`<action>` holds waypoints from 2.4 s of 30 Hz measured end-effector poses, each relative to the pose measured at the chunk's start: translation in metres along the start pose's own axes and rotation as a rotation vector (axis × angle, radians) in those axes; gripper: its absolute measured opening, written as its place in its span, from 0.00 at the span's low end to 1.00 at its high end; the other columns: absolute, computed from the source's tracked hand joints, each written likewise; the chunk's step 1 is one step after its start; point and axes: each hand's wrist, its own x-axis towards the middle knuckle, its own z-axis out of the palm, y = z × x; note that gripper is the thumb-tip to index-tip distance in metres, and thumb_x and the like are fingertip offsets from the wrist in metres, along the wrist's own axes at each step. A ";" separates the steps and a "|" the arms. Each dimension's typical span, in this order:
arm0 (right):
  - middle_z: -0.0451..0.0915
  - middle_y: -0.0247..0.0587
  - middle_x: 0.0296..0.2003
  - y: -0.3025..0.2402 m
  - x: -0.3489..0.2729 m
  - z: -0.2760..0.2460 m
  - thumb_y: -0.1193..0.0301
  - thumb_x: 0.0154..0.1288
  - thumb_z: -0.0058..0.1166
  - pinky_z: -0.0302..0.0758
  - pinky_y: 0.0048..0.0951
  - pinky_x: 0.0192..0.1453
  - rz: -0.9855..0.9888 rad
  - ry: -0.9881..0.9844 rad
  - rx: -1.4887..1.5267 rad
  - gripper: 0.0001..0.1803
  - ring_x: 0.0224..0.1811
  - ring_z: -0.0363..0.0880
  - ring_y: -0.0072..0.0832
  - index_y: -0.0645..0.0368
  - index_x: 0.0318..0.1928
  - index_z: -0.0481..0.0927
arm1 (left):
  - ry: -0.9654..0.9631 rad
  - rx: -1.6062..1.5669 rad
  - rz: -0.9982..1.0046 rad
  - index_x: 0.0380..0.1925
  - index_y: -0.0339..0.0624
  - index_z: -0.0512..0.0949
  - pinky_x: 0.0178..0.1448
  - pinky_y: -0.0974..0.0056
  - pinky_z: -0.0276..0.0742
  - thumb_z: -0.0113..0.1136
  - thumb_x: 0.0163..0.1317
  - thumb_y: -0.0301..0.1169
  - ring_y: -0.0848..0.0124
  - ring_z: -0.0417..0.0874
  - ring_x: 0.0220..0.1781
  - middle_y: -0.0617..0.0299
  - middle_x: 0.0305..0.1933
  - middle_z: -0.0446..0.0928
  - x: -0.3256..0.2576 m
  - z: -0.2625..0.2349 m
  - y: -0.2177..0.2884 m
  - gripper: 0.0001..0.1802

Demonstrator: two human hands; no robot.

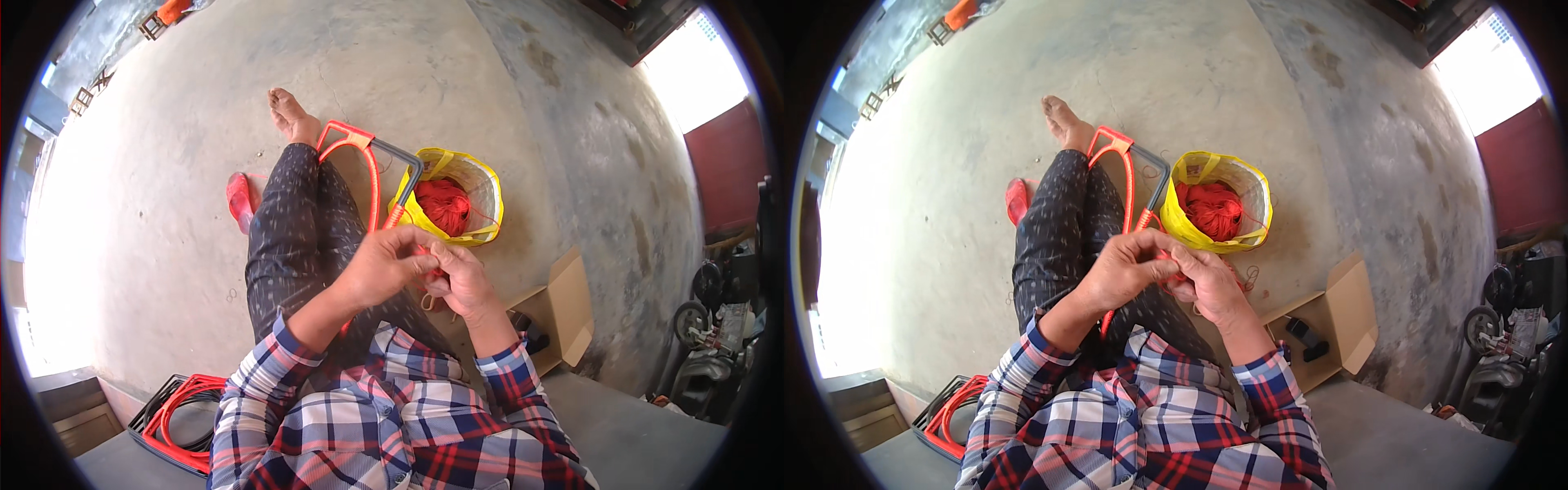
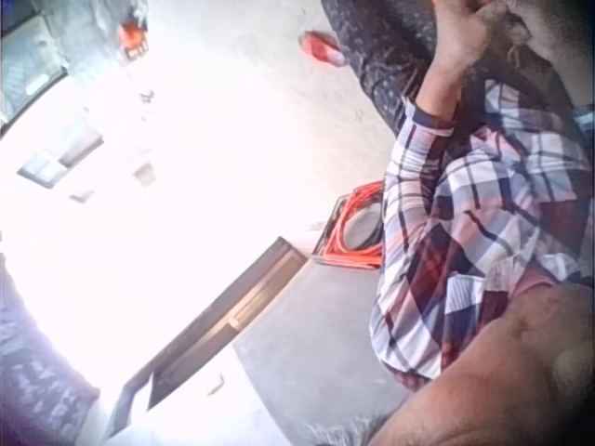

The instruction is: The person sits on the floor and wraps a red plastic strip around a black metal frame. They pull the strip from a yellow bucket and wind it tightly around the frame's edge, covering the metal surface.

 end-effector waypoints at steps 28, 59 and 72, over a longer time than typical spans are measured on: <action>0.81 0.46 0.43 0.004 -0.027 0.044 0.69 0.73 0.53 0.75 0.34 0.58 -0.648 -0.247 -0.371 0.08 0.49 0.81 0.32 0.62 0.41 0.75 | 0.273 0.611 0.197 0.53 0.34 0.74 0.47 0.66 0.77 0.62 0.62 0.23 0.72 0.82 0.41 0.54 0.41 0.84 0.032 -0.035 -0.032 0.19; 0.81 0.30 0.39 -0.007 0.098 -0.009 0.83 0.61 0.56 0.74 0.20 0.45 -0.615 0.278 -0.420 0.12 0.38 0.77 0.15 0.63 0.45 0.80 | 0.382 0.047 -0.067 0.32 0.41 0.76 0.20 0.74 0.56 0.58 0.71 0.34 0.82 0.65 0.17 0.71 0.18 0.70 0.078 -0.058 -0.012 0.10; 0.77 0.36 0.43 -0.023 0.063 0.016 0.80 0.56 0.67 0.75 0.30 0.50 -1.060 0.279 -1.144 0.12 0.47 0.76 0.31 0.60 0.43 0.84 | 0.173 -0.203 -0.079 0.32 0.40 0.80 0.21 0.76 0.58 0.58 0.69 0.29 0.84 0.68 0.19 0.68 0.24 0.76 0.040 -0.047 0.018 0.06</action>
